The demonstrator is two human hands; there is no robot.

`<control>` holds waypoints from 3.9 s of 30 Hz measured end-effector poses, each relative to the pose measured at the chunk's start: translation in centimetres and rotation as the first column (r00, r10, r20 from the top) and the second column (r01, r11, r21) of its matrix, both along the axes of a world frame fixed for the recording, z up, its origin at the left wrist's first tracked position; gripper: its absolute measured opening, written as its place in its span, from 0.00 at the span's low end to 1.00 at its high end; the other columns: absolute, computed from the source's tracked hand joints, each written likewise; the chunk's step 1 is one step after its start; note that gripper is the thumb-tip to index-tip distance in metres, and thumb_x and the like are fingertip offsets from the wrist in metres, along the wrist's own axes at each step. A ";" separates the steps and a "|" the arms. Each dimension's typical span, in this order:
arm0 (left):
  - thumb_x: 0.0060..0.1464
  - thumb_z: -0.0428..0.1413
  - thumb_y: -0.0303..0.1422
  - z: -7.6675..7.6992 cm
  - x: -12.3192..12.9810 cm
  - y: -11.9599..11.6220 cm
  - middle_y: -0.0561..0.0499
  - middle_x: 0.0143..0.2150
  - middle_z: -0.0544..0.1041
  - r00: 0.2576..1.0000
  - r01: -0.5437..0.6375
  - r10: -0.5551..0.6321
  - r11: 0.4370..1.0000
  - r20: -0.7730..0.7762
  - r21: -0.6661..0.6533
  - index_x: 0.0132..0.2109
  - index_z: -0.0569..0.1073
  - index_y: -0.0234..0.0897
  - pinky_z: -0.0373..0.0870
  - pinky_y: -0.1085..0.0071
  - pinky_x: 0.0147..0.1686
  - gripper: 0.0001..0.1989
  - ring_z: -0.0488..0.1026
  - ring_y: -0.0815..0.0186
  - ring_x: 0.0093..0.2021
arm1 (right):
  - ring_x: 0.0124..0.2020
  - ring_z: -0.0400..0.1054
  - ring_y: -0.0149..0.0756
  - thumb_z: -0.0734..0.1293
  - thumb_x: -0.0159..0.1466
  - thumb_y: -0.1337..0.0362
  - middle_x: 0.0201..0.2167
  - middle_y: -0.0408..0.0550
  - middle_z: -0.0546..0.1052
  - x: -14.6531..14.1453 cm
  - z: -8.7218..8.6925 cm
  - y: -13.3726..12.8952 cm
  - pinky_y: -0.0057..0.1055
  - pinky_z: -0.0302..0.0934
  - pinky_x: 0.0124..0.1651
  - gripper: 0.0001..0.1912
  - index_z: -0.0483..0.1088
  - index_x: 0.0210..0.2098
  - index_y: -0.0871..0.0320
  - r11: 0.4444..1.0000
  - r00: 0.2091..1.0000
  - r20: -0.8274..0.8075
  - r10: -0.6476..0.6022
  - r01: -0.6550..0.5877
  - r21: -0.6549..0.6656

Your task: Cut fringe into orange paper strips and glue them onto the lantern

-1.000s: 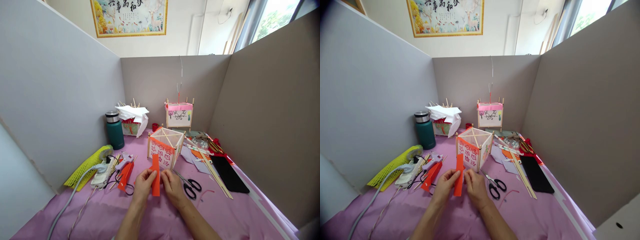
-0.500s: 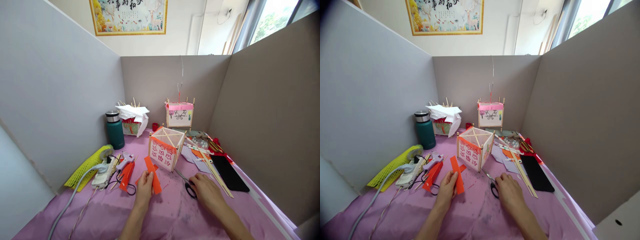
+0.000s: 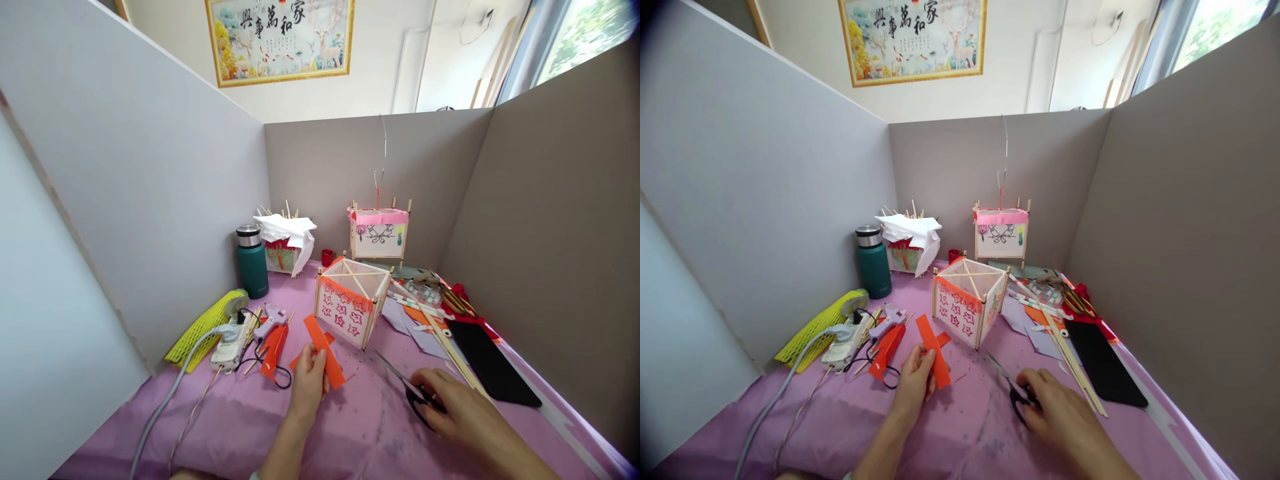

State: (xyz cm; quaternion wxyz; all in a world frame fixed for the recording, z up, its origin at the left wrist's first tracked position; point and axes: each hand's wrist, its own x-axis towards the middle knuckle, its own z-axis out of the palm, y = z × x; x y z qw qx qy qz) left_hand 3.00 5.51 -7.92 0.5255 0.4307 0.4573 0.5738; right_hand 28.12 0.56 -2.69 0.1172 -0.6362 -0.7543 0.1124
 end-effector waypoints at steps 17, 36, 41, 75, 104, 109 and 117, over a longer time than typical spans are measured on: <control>0.45 0.61 0.48 0.4 -0.3 -0.1 0.60 0.19 0.62 0.998 0.047 -0.048 0.998 0.045 0.030 0.32 0.67 0.36 0.46 0.79 0.13 0.20 0.53 0.78 0.14 | 0.36 0.72 0.39 0.68 0.58 0.49 0.39 0.51 0.76 -5.1 -0.6 -1.4 0.33 0.66 0.39 0.23 0.71 0.49 0.55 0.984 0.359 -0.930 -0.072 -0.128 -0.126; 0.42 0.63 0.46 1.9 1.1 2.1 0.58 0.22 0.68 0.988 0.007 -0.006 1.000 0.151 -0.008 0.34 0.70 0.35 0.52 0.78 0.17 0.20 0.59 0.75 0.18 | 0.34 0.70 0.36 0.70 0.52 0.63 0.32 0.45 0.76 -9.2 -4.5 1.6 0.30 0.65 0.39 0.23 0.74 0.49 0.57 0.998 0.481 -0.876 0.023 -0.066 -0.010; 0.45 0.63 0.47 0.4 0.6 2.9 0.57 0.22 0.69 0.984 0.017 -0.015 1.000 0.179 -0.010 0.35 0.69 0.35 0.53 0.78 0.16 0.21 0.57 0.76 0.17 | 0.33 0.70 0.36 0.70 0.54 0.62 0.33 0.44 0.77 -9.1 -4.1 1.4 0.29 0.64 0.38 0.22 0.74 0.49 0.56 0.997 0.670 -0.739 0.072 -0.057 0.046; 0.44 0.64 0.47 1.1 0.9 2.2 0.58 0.18 0.64 0.972 0.109 -0.116 0.993 0.203 0.044 0.33 0.71 0.34 0.50 0.78 0.15 0.20 0.55 0.77 0.16 | 0.35 0.71 0.37 0.69 0.57 0.57 0.36 0.49 0.77 -8.3 -5.0 2.2 0.28 0.67 0.40 0.23 0.72 0.51 0.58 0.986 0.593 -0.796 0.121 0.023 0.167; 0.44 0.64 0.47 0.9 0.8 2.3 0.60 0.16 0.63 0.972 0.132 -0.132 0.991 0.195 0.013 0.33 0.70 0.34 0.52 0.79 0.14 0.21 0.55 0.77 0.14 | 0.33 0.70 0.35 0.68 0.59 0.60 0.36 0.46 0.78 -8.3 -5.0 1.8 0.28 0.63 0.38 0.19 0.72 0.49 0.56 0.982 0.714 -0.675 0.187 -0.108 0.157; 0.47 0.63 0.45 0.9 0.8 2.2 0.60 0.17 0.64 0.959 0.180 -0.181 0.983 0.217 0.025 0.34 0.70 0.34 0.53 0.79 0.14 0.19 0.55 0.77 0.14 | 0.32 0.70 0.35 0.68 0.59 0.59 0.35 0.45 0.78 -8.3 -5.1 1.8 0.28 0.63 0.37 0.18 0.72 0.49 0.56 0.983 0.719 -0.670 0.183 -0.111 0.149; 0.47 0.63 0.45 0.9 0.7 2.2 0.59 0.16 0.64 0.945 0.226 -0.227 0.974 0.237 0.032 0.31 0.69 0.34 0.53 0.79 0.13 0.18 0.55 0.76 0.13 | 0.30 0.69 0.34 0.67 0.61 0.58 0.32 0.45 0.77 -8.2 -5.2 1.8 0.27 0.61 0.35 0.18 0.72 0.48 0.57 0.983 0.723 -0.667 0.180 -0.113 0.143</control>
